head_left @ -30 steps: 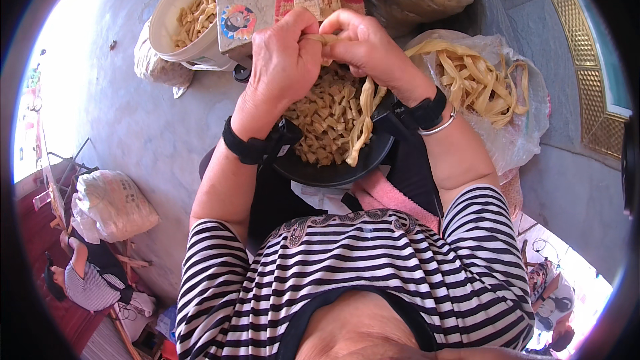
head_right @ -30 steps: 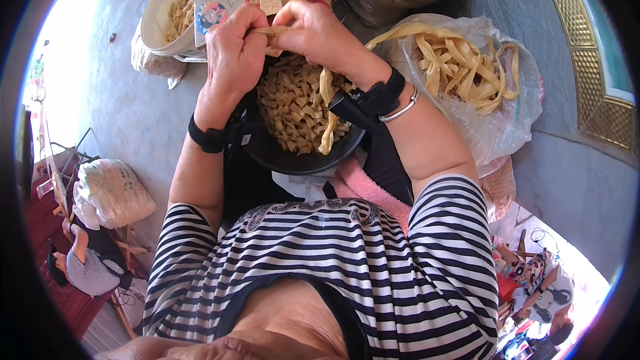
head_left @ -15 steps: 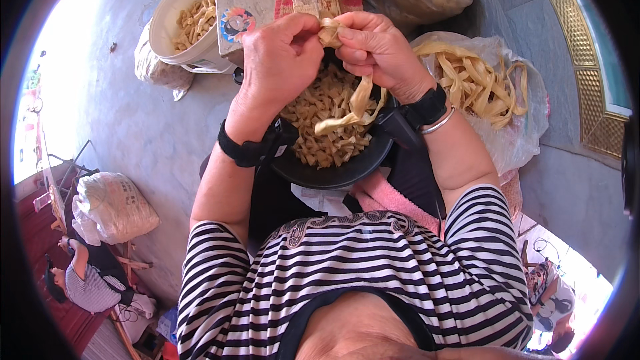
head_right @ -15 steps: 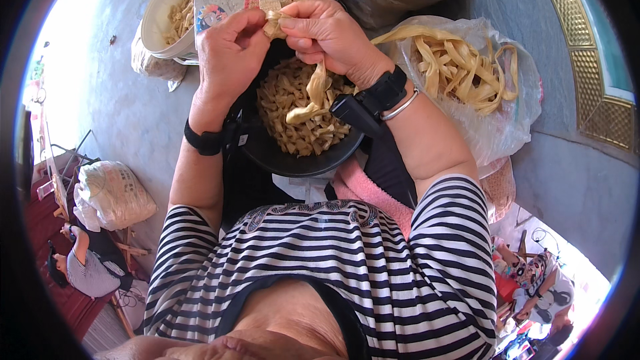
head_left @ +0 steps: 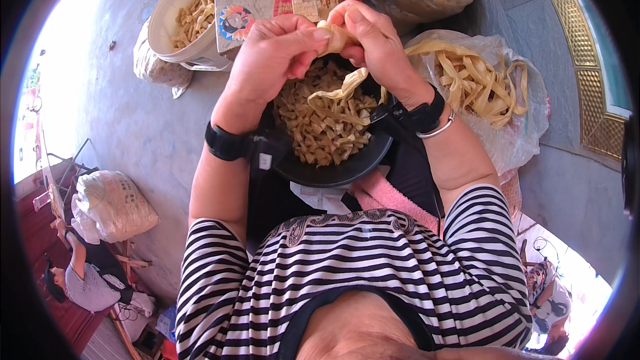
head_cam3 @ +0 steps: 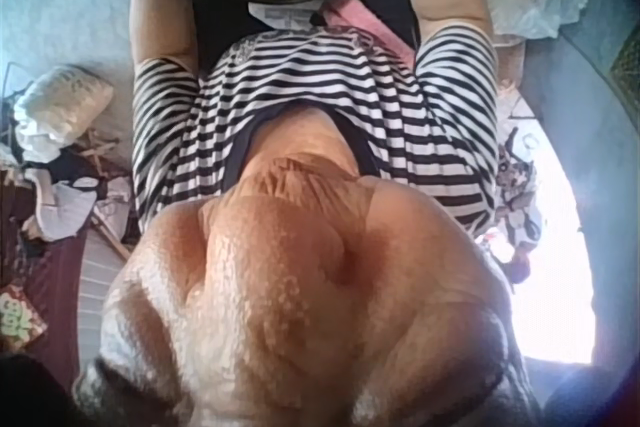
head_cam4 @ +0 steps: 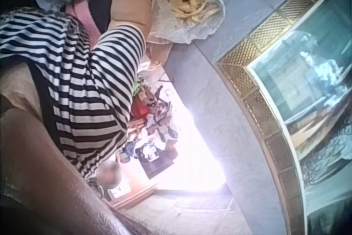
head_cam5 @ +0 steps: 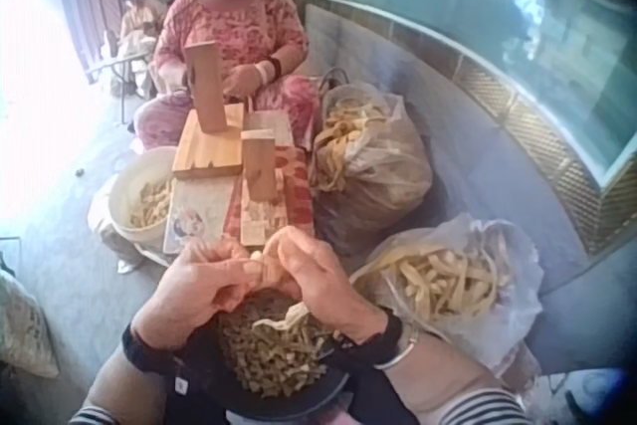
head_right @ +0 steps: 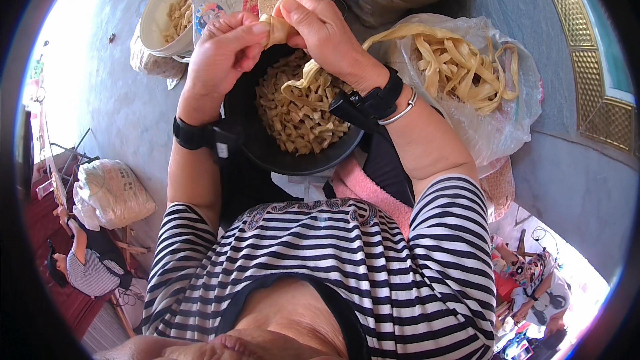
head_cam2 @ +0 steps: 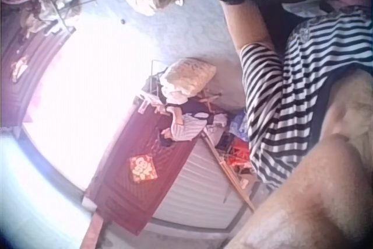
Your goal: The person is shredding long strips of bamboo shoots using a small wooden tool and by hand, placing the resulting pieces into a black bowl.
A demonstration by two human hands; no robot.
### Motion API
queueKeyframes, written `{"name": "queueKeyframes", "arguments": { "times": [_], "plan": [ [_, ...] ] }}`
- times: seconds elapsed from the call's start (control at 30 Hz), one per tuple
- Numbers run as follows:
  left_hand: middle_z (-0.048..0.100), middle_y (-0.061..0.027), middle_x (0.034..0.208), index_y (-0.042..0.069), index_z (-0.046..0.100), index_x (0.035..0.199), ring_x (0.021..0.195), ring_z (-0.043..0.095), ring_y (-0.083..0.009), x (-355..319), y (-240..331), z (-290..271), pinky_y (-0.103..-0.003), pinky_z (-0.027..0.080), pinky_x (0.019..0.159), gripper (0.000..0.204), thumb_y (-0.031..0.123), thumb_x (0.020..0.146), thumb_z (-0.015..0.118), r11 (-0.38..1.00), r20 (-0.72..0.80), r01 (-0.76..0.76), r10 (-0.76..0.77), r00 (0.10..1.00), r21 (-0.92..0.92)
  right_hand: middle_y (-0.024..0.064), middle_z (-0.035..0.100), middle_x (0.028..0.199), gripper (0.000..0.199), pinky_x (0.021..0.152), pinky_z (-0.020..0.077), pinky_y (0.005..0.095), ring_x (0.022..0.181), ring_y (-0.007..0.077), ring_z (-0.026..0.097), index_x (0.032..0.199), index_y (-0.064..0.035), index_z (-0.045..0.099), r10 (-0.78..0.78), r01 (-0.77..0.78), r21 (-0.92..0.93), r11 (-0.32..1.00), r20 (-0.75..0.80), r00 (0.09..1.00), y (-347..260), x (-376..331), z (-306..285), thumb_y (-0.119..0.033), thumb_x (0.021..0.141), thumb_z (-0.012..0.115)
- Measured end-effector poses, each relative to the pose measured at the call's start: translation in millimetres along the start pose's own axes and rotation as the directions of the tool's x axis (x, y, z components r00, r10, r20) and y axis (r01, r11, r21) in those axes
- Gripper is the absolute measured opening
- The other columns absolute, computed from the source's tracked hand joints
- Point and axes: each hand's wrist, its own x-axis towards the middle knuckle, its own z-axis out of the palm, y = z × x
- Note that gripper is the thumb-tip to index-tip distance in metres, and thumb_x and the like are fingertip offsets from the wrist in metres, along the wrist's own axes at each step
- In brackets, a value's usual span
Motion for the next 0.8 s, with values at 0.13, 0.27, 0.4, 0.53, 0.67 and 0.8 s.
{"name": "queueKeyframes", "arguments": {
  "times": [0.13, 0.27, 0.4, 0.53, 0.67, 0.8],
  "plan": [
    [0.042, 0.0012, 0.054, 0.006, 0.052, 0.075, 0.042, 0.037, -0.0054, -4.7, 2.5, -16.7, -0.018, 0.027, 0.037, 0.012, 0.012, 0.085, 0.055, 0.862, 0.22, 0.151, -0.047, 0.974, -0.484, -0.0053, 0.05, 0.064, 0.026, 0.055, 0.0386, 0.0179, 0.06, 0.0023, 0.045, 0.081, -0.0008, 0.058, 0.068, -0.047, -0.12, 0.992, 0.173, 0.983, -10.8, 3.0, -24.6, -0.025, 0.091, 0.053],
    [0.046, 0.0013, 0.059, 0.006, 0.054, 0.076, 0.046, 0.04, -0.0056, -4.0, 1.2, -23.7, -0.017, 0.028, 0.039, 0.017, 0.019, 0.086, 0.054, 0.932, 0.245, 0.13, -0.046, 0.968, -0.338, -0.0031, 0.058, 0.07, 0.008, 0.057, 0.0391, 0.0171, 0.065, 0.0012, 0.048, 0.082, -0.0001, 0.064, -0.109, 0.146, -0.18, 0.973, 0.201, 0.973, -12.0, 0.3, -33.7, -0.008, 0.083, 0.063],
    [0.048, 0.0007, 0.059, 0.005, 0.056, 0.076, 0.047, 0.039, -0.0056, -3.9, 3.6, -24.1, -0.018, 0.028, 0.042, 0.031, 0.031, 0.09, 0.047, 0.991, 0.065, 0.028, -0.037, 0.997, 0.131, -0.0043, 0.058, 0.07, 0.009, 0.058, 0.0398, 0.0175, 0.065, 0.0016, 0.048, 0.082, 0.0003, 0.064, -0.186, 0.208, -0.167, 0.964, 0.138, 0.973, -6.0, 3.1, -31.3, -0.008, 0.083, 0.063],
    [0.046, 0.0015, 0.054, 0.005, 0.055, 0.07, 0.044, 0.037, -0.005, -4.3, 5.0, -9.4, -0.018, 0.026, 0.04, 0.046, 0.041, 0.095, 0.041, 0.933, 0.055, 0.051, -0.075, 0.996, 0.357, -0.0045, 0.058, 0.069, 0.009, 0.058, 0.0401, 0.018, 0.065, 0.0017, 0.048, 0.083, 0.0007, 0.064, -0.186, 0.213, -0.246, 0.946, 0.127, 0.974, -1.5, 3.0, -30.0, -0.008, 0.083, 0.063],
    [0.039, 0.003, 0.05, 0.008, 0.049, 0.064, 0.041, 0.032, -0.0046, -2.9, 4.3, -6.6, -0.018, 0.024, 0.036, 0.039, 0.031, 0.095, 0.044, 0.993, 0.036, 0.097, -0.1, 0.994, 0.073, -0.0037, 0.059, 0.068, 0.01, 0.058, 0.0405, 0.0184, 0.064, 0.002, 0.049, 0.082, 0.0012, 0.064, -0.172, 0.207, -0.268, 0.941, 0.148, 0.974, -1.1, 1.4, -26.9, -0.008, 0.084, 0.062],
    [0.033, 0.0042, 0.049, 0.011, 0.042, 0.061, 0.039, 0.026, -0.0049, -14.7, 9.3, -6.2, -0.02, 0.022, 0.035, 0.036, 0.024, 0.094, 0.045, 0.93, 0.075, 0.117, -0.097, 0.992, -0.349, -0.0023, 0.06, 0.069, 0.01, 0.058, 0.0415, 0.0189, 0.064, 0.0029, 0.05, 0.082, 0.0021, 0.064, -0.15, 0.175, -0.228, 0.958, 0.123, 0.981, -21.3, -2.7, -36.1, -0.007, 0.084, 0.061]
  ]
}}
